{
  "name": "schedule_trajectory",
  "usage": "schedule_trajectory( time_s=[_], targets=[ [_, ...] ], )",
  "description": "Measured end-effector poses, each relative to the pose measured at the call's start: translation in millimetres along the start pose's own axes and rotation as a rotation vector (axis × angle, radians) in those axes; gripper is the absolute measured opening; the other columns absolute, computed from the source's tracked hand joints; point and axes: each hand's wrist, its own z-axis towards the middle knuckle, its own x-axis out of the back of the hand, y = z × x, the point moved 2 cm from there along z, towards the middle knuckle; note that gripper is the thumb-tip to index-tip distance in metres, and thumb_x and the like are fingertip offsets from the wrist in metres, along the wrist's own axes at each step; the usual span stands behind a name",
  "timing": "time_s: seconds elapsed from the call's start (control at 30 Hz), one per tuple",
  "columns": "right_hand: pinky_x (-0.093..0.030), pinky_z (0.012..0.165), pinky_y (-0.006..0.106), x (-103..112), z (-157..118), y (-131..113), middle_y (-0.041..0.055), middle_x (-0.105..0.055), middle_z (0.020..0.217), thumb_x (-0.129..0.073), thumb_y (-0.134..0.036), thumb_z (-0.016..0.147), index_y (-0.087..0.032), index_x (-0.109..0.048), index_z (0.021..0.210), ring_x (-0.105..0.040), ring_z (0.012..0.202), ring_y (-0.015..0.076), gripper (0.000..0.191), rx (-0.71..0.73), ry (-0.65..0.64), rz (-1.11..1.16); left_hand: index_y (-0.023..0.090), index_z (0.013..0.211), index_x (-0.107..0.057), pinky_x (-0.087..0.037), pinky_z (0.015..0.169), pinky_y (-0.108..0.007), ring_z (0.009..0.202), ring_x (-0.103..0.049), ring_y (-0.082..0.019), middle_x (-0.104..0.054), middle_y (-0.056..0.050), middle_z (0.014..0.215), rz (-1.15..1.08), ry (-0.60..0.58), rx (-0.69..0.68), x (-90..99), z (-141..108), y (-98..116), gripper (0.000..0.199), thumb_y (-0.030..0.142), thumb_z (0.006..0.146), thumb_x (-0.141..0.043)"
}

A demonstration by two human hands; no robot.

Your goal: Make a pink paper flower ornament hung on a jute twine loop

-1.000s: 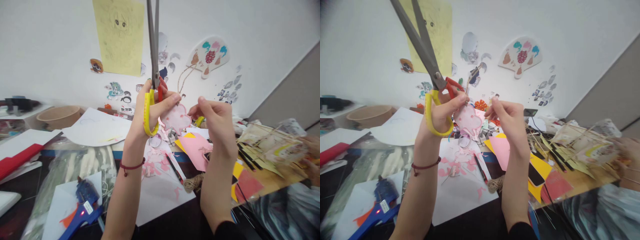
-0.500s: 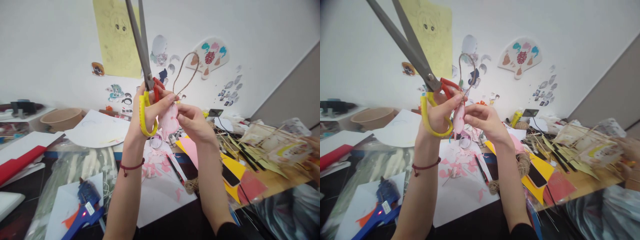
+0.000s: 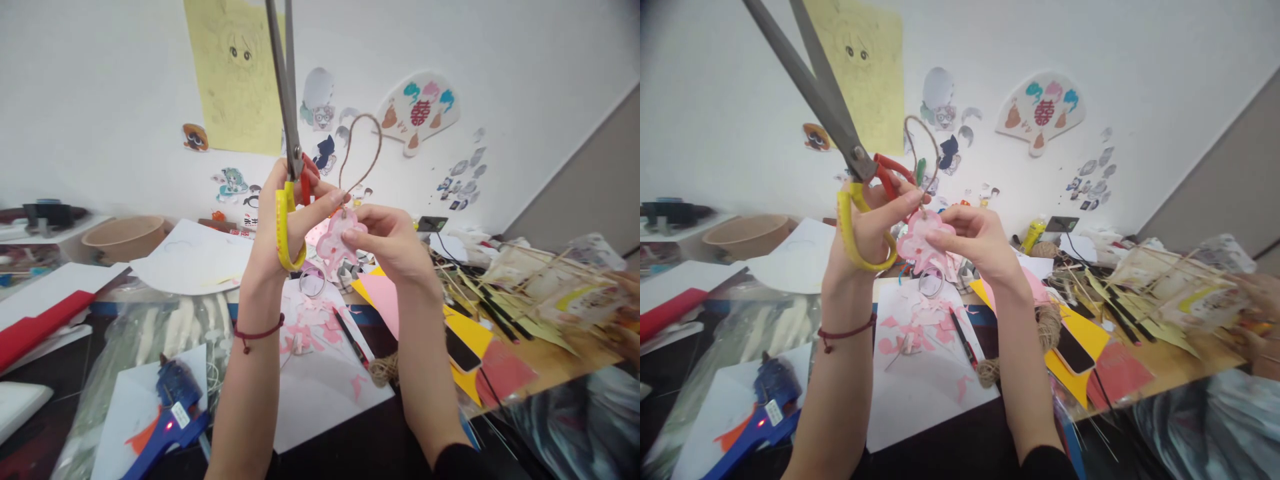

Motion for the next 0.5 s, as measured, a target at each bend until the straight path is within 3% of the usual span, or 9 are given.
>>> schedule_trajectory(
  time_s=[0.2,0.5],
  targets=[
    [-0.046,0.052,0.023,1.5,-2.7,-7.8,-0.0022,-0.065,0.067,-0.088,-0.029,0.071,-0.018,-0.075,0.08,-0.053,0.056,0.0071,0.02,0.045,0.095,-0.066,0.023,0.088,-0.053,-0.057,0.09,-0.045,0.079,-0.068,-0.02,-0.057,0.003,0.069,0.026,0.0,0.004,0.7,-0.1,0.3,0.038,0.034,0.075,-0.087],
    [-0.046,0.055,0.024,1.5,-9.0,-17.8,-0.0026,-0.067,0.069,-0.085,-0.026,0.073,-0.019,-0.074,0.08,-0.059,0.061,0.0093,0.015,0.168,0.232,-0.232,0.022,0.08,-0.049,-0.059,0.087,-0.039,0.078,-0.07,-0.018,-0.061,0.003,0.07,0.028,0.069,0.017,-3.8,0.2,5.8,0.037,0.032,0.076,-0.085]
  ],
)
